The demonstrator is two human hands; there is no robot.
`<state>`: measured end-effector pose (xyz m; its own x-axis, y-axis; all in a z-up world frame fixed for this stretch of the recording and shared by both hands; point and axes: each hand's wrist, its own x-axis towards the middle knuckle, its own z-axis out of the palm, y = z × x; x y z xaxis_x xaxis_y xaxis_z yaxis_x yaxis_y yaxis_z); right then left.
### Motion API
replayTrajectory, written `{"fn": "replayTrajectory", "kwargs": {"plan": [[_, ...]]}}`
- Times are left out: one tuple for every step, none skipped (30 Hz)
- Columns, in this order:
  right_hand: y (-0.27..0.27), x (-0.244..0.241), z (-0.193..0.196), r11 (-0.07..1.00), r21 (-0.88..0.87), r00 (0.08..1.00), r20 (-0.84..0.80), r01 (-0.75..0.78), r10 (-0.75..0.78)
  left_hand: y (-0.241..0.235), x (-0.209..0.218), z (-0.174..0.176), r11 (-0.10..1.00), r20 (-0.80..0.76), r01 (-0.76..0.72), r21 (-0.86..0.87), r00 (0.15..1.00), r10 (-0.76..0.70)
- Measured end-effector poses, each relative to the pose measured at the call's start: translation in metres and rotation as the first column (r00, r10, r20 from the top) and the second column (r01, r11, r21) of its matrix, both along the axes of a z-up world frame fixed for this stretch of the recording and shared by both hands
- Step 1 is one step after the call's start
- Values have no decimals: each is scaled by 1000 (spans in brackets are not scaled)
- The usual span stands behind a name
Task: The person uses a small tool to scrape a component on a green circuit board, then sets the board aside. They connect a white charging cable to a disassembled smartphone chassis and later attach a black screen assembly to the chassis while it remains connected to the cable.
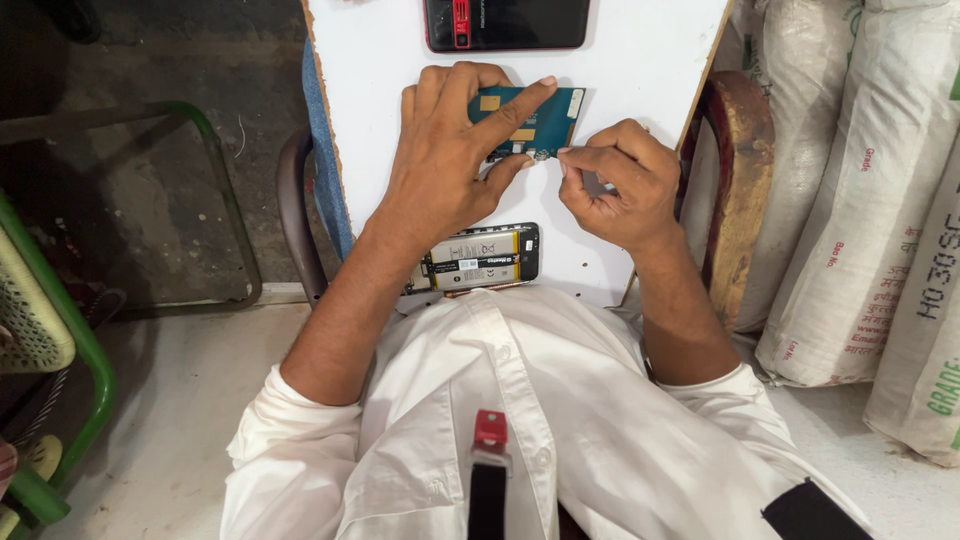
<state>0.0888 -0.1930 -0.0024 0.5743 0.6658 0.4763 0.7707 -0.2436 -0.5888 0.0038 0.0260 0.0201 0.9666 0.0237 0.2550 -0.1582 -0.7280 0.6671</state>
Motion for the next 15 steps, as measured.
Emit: {"fn": "replayTrajectory", "kwargs": {"plan": [[0,0,0,1000,1,1000,-1,-7,7,0,0,-1,1000,0,0,0,1000,0],[0,1,-1,1000,2,1000,-3,-14,14,0,0,-1,1000,1,0,0,1000,0],[0,1,-1,1000,2,1000,-5,-20,20,0,0,-2,1000,1,0,-1,1000,0],[0,1,-1,1000,2,1000,-5,-19,19,-1,1,-2,1000,3,0,1,1000,0],[0,1,-1,1000,2,1000,-5,-18,18,-1,1,-3,1000,5,-1,3,1000,1],[0,0,-1,1000,2,1000,-5,-17,17,-1,0,-3,1000,7,-1,5,1000,1],[0,0,-1,1000,-6,1000,-1,-13,13,-1,0,-4,1000,10,1,6,1000,-1],[0,0,-1,1000,-13,1000,4,-9,9,0,0,-4,1000,12,2,7,1000,-3],[0,0,-1,1000,-21,1000,9,-4,5,0,0,-4,1000,14,4,8,1000,-4],[1,0,-1,1000,-23,1000,9,-6,6,0,0,-5,1000,16,5,10,1000,-5],[1,0,-1,1000,-24,1000,10,-7,8,0,1,-5,1000,18,6,11,1000,-6],[2,0,0,1000,-26,1000,10,-9,9,1,1,-6,1000,20,7,13,1000,-7],[2,0,0,1000,-28,1000,17,-8,9,1,0,-6,1000,26,10,13,1000,-10],[2,0,0,1000,-29,1000,24,-7,8,1,0,-6,1000,32,13,13,999,-14],[2,0,1,999,-31,1000,30,-6,7,1,0,-7,1000,37,17,13,999,-17]]}}
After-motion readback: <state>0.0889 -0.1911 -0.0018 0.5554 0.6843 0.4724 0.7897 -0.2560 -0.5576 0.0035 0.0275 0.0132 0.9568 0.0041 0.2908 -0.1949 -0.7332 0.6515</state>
